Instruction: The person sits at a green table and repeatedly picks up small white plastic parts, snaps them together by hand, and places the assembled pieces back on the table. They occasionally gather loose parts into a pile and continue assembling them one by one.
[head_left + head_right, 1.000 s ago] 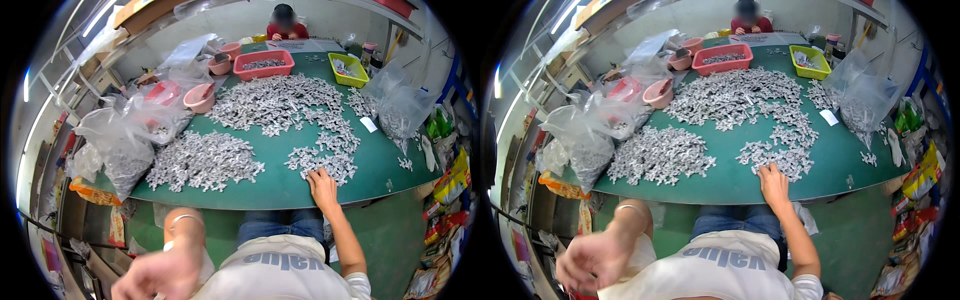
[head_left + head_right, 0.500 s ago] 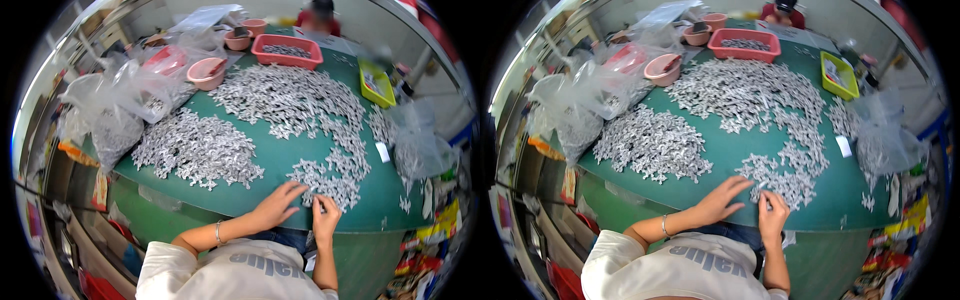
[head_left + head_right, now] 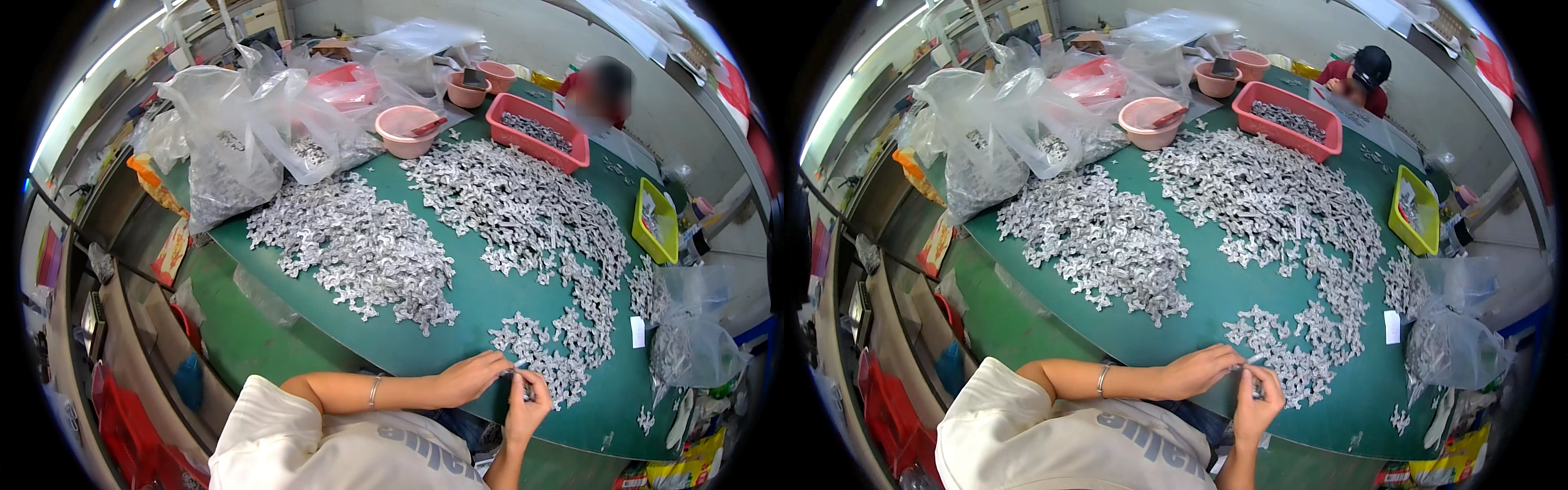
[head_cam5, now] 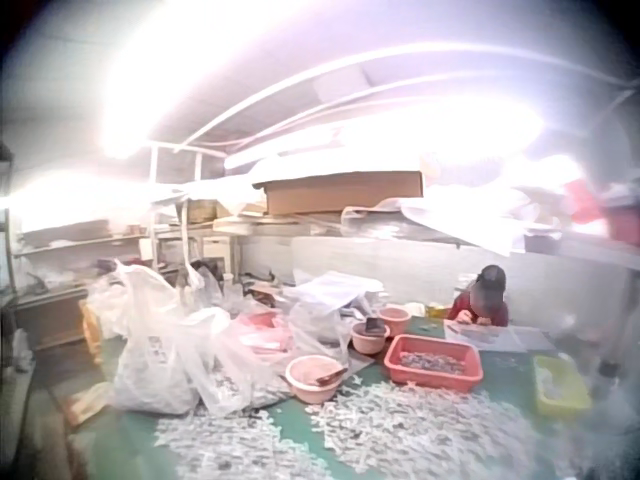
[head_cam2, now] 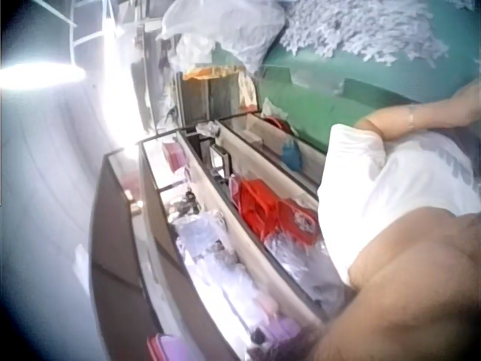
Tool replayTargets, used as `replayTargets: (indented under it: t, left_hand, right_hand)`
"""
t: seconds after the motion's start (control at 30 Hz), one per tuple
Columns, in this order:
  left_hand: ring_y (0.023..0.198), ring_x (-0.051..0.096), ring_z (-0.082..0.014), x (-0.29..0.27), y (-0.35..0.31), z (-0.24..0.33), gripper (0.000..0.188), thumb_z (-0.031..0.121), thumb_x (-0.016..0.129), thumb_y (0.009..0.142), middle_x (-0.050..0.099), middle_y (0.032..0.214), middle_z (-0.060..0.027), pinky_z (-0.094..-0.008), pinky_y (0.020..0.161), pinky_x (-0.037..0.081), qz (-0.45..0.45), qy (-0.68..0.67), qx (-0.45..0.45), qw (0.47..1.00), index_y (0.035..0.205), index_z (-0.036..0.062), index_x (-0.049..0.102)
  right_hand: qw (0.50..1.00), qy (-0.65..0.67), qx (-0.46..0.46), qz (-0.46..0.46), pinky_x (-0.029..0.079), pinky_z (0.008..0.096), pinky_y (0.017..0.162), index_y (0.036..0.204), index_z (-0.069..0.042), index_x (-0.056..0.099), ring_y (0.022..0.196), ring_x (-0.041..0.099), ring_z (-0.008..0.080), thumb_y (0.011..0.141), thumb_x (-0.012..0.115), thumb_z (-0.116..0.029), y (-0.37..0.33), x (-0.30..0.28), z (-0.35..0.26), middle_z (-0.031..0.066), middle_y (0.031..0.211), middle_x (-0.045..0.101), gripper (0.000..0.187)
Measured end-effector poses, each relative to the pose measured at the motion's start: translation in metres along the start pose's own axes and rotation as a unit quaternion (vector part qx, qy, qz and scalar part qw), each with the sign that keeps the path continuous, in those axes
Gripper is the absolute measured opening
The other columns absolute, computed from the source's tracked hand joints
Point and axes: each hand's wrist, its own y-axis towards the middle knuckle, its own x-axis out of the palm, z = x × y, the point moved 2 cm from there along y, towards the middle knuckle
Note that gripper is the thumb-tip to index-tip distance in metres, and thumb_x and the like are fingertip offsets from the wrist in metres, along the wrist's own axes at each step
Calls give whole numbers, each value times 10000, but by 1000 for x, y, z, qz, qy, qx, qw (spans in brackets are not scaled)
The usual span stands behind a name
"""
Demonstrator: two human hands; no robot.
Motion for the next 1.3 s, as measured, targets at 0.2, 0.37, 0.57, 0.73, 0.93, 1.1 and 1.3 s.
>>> replayTargets:
  t: [0.2, 0.37, 0.57, 0.73, 0.93, 1.1, 1.3]
  left_hand:
    - [729, 575, -154, -58, -9, -10, 238, 35, 572, 798, 585, 890, -74, -270, 665, 456, 40, -373, -214, 902, 1031, -11, 551]
    - [917, 550, -181, -223, -2, -62, 193, 66, 494, 846, 575, 995, -118, -293, 825, 457, 462, -460, -87, 754, 995, -56, 514]
    - [1035, 511, -346, -260, 11, -55, 467, 74, 498, 841, 425, 1159, -300, -376, 857, 479, 420, -476, -145, 759, 1212, -101, 272]
    - [950, 569, -189, -162, 14, -14, 335, 137, 501, 874, 583, 1034, -137, -290, 824, 462, 73, -443, -208, 869, 1163, -30, 468]
    - [911, 547, -144, -64, -17, -6, 295, 72, 515, 854, 588, 1002, -97, -264, 804, 437, -107, -336, -217, 910, 1137, -9, 505]
    - [901, 553, -149, -43, -30, 2, 290, 47, 521, 837, 590, 991, -102, -272, 778, 450, -139, -261, -198, 935, 1123, -1, 519]
    - [860, 572, -198, -35, -31, 9, 301, 8, 526, 801, 585, 968, -125, -291, 748, 464, -130, -219, -160, 954, 1101, -4, 516]
  right_hand:
    - [934, 271, 231, 25, 263, 192, 356, 833, 21, 544, 401, 365, 58, 818, 528, -2, -14, -15, 14, 27, 569, 459, 32]
    - [910, 328, 253, -2, 260, 195, 346, 827, 25, 534, 386, 364, 72, 830, 521, -24, -15, -9, 11, 26, 537, 436, 50]
    - [919, 316, 233, -37, 271, 199, 335, 835, 30, 531, 388, 379, 79, 841, 516, -53, -12, -2, 7, 35, 549, 441, 84]
    - [828, 479, 288, -40, 291, 213, 330, 922, 6, 502, 408, 360, 99, 885, 476, -174, -13, -10, 17, 24, 559, 383, 185]
    - [600, 694, 393, 66, 379, 199, 407, 1145, -34, 438, 609, 402, 102, 888, 462, -112, -7, -26, 29, 60, 827, 443, 270]
    - [923, 289, 254, 16, 329, 150, 386, 1024, -14, 560, 545, 441, 73, 827, 546, -49, -6, -55, 27, 45, 759, 504, 201]
    - [971, -238, -25, -28, 422, 325, 538, 939, -20, 611, 545, 519, 244, 707, 639, -31, 39, -10, 2, 100, 715, 528, 233]
